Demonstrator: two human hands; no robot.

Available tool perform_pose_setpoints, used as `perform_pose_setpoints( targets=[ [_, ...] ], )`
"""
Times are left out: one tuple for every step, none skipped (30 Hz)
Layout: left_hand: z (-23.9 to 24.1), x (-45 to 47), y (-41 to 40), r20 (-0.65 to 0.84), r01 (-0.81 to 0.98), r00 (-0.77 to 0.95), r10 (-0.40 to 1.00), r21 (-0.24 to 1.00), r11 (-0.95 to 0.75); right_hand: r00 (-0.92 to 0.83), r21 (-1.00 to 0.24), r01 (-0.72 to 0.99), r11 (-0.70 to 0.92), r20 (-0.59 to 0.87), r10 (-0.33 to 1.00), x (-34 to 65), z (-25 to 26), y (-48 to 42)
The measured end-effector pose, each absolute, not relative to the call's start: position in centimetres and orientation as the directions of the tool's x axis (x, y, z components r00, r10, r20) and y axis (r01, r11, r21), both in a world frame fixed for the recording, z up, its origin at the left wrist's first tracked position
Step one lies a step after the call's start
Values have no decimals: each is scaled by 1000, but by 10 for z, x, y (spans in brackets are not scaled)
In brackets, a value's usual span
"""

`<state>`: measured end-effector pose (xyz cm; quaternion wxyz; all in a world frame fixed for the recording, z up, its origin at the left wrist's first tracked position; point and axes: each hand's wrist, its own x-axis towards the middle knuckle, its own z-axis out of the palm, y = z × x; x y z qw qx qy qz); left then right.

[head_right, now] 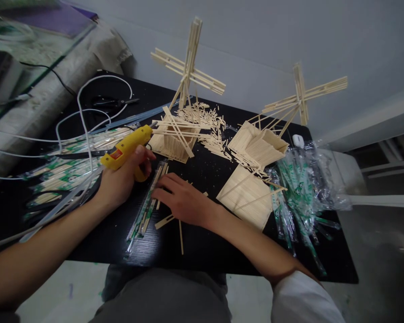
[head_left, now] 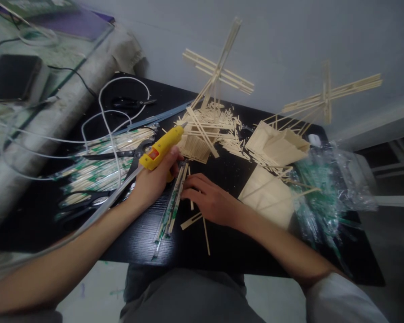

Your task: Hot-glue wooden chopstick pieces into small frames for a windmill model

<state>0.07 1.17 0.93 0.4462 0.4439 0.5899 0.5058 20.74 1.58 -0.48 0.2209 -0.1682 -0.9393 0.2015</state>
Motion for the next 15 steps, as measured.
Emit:
perform_pose_setpoints(
  targets=[
    [10,1,12,-77,67,-207,975,993,93,-820,-460,212,862,396,413,208,-3,16],
    [10,1,12,-76,65,-203,976,994,90,-789,-466,202,861,443,425,209,0,16],
    [10,1,12,-73,64,-198,977,994,88,-759,-475,199,857,479,441,210,4,15],
    [11,0,12,-74,68,-194,978,994,88,-725,-481,194,855,517,456,212,9,13],
    [11,0,12,-77,78,-194,978,993,94,-681,-497,204,844,547,487,214,15,11],
    [10,-1,12,-81,91,-196,977,991,101,-637,-518,212,829,570,519,216,20,7],
    [10,-1,12,-83,106,-195,977,989,106,-590,-560,243,792,562,579,218,25,3],
    [10,-2,11,-85,118,-193,978,987,109,-543,-604,272,749,546,638,221,29,-1],
    [10,-2,11,-85,128,-188,978,986,110,-495,-644,300,704,526,692,223,32,-4],
    [10,-2,11,-83,132,-181,980,985,107,-452,-681,307,664,510,732,225,33,-8],
    [10,-1,11,-77,129,-174,982,986,101,-428,-719,298,628,487,761,228,33,-11],
    [10,0,11,-70,127,-168,983,988,92,-417,-752,289,592,458,785,230,31,-13],
    [10,0,11,-62,127,-164,985,988,83,-411,-785,281,553,422,808,232,28,-15],
    [11,1,11,-50,130,-163,985,989,72,-400,-818,272,507,383,832,234,23,-17],
    [11,1,10,-35,138,-163,986,989,58,-388,-854,262,449,333,860,236,19,-18]
  ],
)
